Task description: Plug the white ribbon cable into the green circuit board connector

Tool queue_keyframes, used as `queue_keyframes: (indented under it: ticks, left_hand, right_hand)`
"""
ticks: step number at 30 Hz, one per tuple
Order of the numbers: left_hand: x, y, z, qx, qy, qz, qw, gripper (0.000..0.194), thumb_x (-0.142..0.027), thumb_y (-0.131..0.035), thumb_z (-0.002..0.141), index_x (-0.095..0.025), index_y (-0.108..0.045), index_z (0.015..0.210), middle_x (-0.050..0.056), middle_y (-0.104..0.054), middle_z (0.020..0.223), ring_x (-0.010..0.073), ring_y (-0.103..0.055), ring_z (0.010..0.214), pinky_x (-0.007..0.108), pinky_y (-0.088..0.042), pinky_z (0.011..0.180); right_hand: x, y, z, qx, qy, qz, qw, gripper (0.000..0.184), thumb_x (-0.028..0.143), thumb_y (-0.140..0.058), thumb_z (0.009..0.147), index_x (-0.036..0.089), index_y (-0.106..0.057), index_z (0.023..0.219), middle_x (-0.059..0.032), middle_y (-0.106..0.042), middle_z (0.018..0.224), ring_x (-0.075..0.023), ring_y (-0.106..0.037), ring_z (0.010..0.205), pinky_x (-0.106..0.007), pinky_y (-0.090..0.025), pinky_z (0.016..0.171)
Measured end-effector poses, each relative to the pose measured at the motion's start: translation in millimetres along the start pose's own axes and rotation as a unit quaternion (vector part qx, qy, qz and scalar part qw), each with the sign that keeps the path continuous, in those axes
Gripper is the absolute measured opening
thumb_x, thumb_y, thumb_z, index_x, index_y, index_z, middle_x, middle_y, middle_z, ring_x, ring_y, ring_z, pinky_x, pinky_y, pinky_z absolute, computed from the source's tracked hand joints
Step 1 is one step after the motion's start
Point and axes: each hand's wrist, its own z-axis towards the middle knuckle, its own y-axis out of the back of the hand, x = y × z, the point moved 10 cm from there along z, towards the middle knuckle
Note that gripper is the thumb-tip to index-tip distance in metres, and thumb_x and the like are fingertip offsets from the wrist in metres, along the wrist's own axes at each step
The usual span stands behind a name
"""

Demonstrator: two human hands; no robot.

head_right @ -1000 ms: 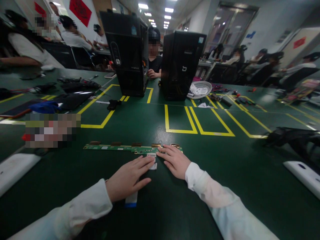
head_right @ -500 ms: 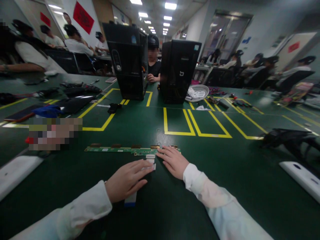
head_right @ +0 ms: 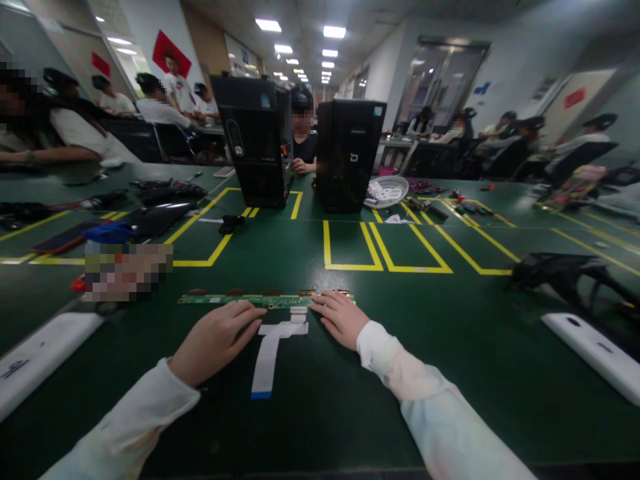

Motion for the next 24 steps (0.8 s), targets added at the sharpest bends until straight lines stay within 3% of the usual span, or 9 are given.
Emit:
queue_keyframes:
  ticks: [3,7,10,13,17,24]
  left_hand:
    - [31,4.0,-24,0.032,0.075,0.024,0.996,0.043,-0.039,-0.036,0.098,-0.019,-0.062,0.126,0.01,-0.067,0.116,0.0225,-0.065,0.098,0.04,-0.054,0.085]
    - [67,-6.4,-75,0.065,0.157,0.035,0.985,0.052,-0.048,-0.036,0.096,-0.021,-0.058,0.134,0.01,-0.062,0.131,0.0252,-0.063,0.111,0.043,-0.052,0.096]
    - [87,-15.6,-117,0.038,0.208,0.057,0.976,0.059,-0.054,-0.034,0.094,-0.021,-0.053,0.139,0.011,-0.057,0.139,0.028,-0.057,0.123,0.047,-0.048,0.103]
    - [90,-21.7,-145,-0.01,0.214,0.081,0.973,0.062,-0.055,-0.033,0.094,-0.019,-0.051,0.141,0.013,-0.051,0.146,0.0309,-0.051,0.131,0.05,-0.045,0.106]
    - [84,-21.8,-152,-0.052,0.21,0.102,0.971,0.061,-0.052,-0.03,0.096,-0.015,-0.052,0.139,0.016,-0.052,0.145,0.0333,-0.052,0.13,0.055,-0.042,0.107]
    - [90,-16.9,-129,-0.066,0.229,0.067,0.969,0.059,-0.052,-0.032,0.095,-0.014,-0.057,0.134,0.017,-0.057,0.138,0.0323,-0.053,0.129,0.054,-0.042,0.108]
  right_hand:
    - [-3,-2,0,-0.002,-0.003,0.002,1.0,0.043,0.023,-0.04,0.097,0.017,-0.055,0.137,-0.0119,-0.053,0.143,-0.0278,-0.04,0.138,-0.056,-0.035,0.113]
    - [-5,-4,-1,-0.005,-0.006,0.01,1.0,0.043,0.023,-0.042,0.097,0.018,-0.055,0.137,-0.0117,-0.054,0.143,-0.0279,-0.041,0.138,-0.056,-0.035,0.113]
    - [-6,-4,-2,-0.008,-0.005,0.013,1.0,0.043,0.024,-0.042,0.097,0.019,-0.055,0.138,-0.0113,-0.053,0.144,-0.0281,-0.041,0.138,-0.056,-0.035,0.113]
    - [-6,-5,-2,-0.01,-0.005,0.02,1.0,0.043,0.024,-0.042,0.097,0.021,-0.054,0.138,-0.011,-0.053,0.144,-0.0274,-0.041,0.139,-0.057,-0.033,0.113]
    - [-7,-4,-3,-0.015,0.002,0.031,0.999,0.043,0.024,-0.042,0.097,0.022,-0.054,0.138,-0.012,-0.053,0.144,-0.0266,-0.04,0.139,-0.057,-0.033,0.113]
    - [7,4,-1,-0.046,0.029,0.024,0.998,0.043,0.017,-0.037,0.096,0.02,-0.057,0.135,-0.0138,-0.053,0.143,-0.0259,-0.042,0.138,-0.056,-0.037,0.111]
